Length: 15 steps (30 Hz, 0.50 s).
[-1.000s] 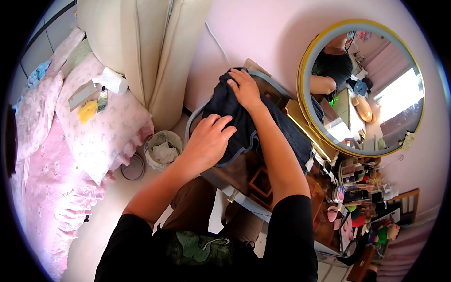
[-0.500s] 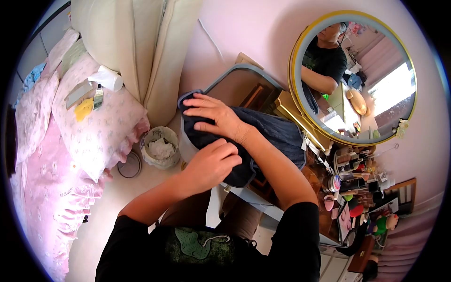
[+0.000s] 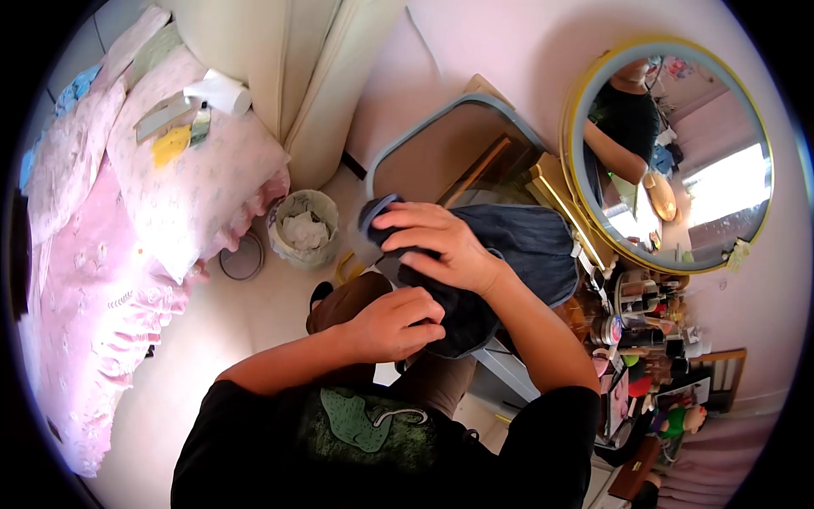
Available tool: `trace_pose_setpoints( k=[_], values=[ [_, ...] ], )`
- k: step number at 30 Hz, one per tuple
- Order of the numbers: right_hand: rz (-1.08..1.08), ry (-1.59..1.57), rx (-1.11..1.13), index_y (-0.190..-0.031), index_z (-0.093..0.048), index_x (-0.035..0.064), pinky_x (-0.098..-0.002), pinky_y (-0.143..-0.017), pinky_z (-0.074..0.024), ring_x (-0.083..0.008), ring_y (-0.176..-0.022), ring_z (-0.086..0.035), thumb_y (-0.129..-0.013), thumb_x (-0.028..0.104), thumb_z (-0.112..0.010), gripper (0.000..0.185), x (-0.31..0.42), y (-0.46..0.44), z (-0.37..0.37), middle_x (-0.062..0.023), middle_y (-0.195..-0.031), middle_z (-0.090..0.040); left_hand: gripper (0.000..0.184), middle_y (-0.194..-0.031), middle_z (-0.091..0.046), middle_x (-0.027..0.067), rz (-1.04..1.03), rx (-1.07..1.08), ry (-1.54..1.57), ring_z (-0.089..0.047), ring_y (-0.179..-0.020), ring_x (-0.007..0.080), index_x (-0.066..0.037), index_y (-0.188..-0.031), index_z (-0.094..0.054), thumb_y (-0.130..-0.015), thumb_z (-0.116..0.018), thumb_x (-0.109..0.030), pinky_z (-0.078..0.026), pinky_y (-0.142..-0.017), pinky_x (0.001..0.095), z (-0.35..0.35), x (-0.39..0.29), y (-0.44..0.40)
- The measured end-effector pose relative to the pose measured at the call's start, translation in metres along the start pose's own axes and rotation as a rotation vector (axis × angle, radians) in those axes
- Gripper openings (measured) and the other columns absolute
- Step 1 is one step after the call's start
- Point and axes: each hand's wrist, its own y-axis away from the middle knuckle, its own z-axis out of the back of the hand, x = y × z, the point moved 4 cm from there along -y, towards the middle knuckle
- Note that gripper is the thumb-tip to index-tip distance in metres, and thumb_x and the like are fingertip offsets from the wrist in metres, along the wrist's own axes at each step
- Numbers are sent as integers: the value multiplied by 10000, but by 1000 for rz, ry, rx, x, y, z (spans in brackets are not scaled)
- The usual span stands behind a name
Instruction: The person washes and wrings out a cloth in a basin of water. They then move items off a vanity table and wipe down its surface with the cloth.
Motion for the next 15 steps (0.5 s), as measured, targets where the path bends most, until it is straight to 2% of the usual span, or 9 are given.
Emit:
trace_pose_setpoints(
  k=[1, 3, 5, 6, 9, 12, 15],
  values=[
    [-71, -74, -47, -1005, -649, 65, -413, -990, -386, -309, -1159, -525, -759, 11, -631, 252, 0, 2, 1, -107, -1213, -593, 201, -832, -517, 68, 3, -13, 14, -535, -727, 245, -43, -820, -591, -640, -653, 21, -460, -619, 330, 2, 2, 2],
    [-282, -15, -159, -1014, -643, 47, -397, -981, -391, -303, -1141, -535, -789, 29, -629, 227, -4, 9, 2, -133, -1202, -595, 199, -832, -511, 70, 25, -40, 25, -529, -730, 250, -45, -816, -587, -642, -648, 27, -455, -623, 337, 6, 4, 6],
    [-335, 69, -242, -1020, -643, 45, -400, -991, -373, -306, -1148, -530, -830, 73, -601, 197, -9, 11, 3, -132, -1194, -600, 99, -837, -507, 70, 52, -84, 34, -513, -758, 249, -28, -763, -552, -709, -634, -16, -442, -644, 351, 11, 6, 11],
    [-267, 152, -155, -1026, -643, 48, -409, -1003, -349, -315, -1172, -509, -868, 134, -571, 193, -8, 7, 4, -124, -1193, -603, 119, -842, -501, 76, 71, -98, 42, -508, -752, 252, -27, -758, -548, -685, -639, -3, -441, -647, 349, 12, 6, 13],
    [-224, 214, -51, -1029, -641, 50, -413, -1007, -331, -317, -1201, -483, -896, 180, -544, 210, -7, -4, 2, -111, -1201, -602, 116, -833, -493, 75, 81, -118, 42, -506, -749, 251, -29, -751, -548, -677, -634, -1, -442, -650, 347, 15, 6, 18],
    [-192, 333, -65, -1035, -645, 79, -420, -983, -345, -306, -1190, -484, -901, 191, -540, 204, -13, -19, -1, -75, -1183, -609, 194, -846, -492, 82, 69, -130, 4, -514, -740, 258, -35, -788, -575, -628, -631, 59, -450, -644, 340, 16, 6, 14],
    [-170, 438, -64, -1046, -649, 119, -425, -958, -362, -291, -1162, -494, -903, 213, -539, 204, -19, -29, 0, -45, -1169, -608, 189, -842, -489, 83, 67, -118, -104, -514, -740, 258, -28, -770, -574, -613, -628, 63, -449, -640, 336, 22, 8, 3]
  ],
)
